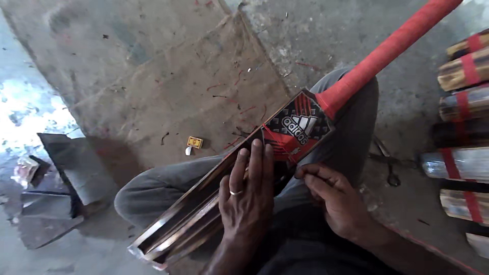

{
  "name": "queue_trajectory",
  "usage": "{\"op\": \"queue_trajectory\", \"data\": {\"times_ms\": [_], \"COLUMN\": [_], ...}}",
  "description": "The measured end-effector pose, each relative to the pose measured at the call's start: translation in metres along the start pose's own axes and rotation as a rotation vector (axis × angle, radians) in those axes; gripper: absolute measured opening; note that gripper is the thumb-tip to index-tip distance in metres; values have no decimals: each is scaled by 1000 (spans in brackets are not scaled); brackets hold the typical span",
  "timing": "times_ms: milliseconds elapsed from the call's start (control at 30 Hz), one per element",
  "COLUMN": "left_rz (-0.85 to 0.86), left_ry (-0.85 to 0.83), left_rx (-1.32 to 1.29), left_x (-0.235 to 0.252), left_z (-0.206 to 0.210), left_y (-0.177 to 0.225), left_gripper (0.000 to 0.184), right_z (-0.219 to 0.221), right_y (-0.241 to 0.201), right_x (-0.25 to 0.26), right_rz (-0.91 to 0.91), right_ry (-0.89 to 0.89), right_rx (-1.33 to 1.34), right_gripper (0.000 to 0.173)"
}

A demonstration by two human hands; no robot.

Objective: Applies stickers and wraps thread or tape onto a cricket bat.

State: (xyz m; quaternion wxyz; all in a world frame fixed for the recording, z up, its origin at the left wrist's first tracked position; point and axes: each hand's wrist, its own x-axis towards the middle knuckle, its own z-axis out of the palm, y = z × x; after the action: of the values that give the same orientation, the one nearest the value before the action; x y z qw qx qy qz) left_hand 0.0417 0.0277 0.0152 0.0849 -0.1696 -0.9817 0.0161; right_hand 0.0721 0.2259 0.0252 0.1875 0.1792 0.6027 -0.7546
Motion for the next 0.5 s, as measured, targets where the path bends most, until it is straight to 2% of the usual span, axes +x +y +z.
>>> {"op": "queue_trajectory", "data": {"times_ms": [133,400,500], "left_rz": [17,35,52], "left_ry": [-7,-9,-13], "left_rx": [-37,-44,-72], "left_x": [1,4,7], "left_z": [-5,-8,-10], "left_y": [-1,-5,-6], "left_gripper": [81,79,72], "right_z": [-7,-10,-11], "right_y": [18,24,29], "right_x": [-3,-1,3], "right_rz": [9,60,82], "right_ry": [-8,-39,-52], "right_rx": [71,216,202], "right_gripper": [23,22,22]}}
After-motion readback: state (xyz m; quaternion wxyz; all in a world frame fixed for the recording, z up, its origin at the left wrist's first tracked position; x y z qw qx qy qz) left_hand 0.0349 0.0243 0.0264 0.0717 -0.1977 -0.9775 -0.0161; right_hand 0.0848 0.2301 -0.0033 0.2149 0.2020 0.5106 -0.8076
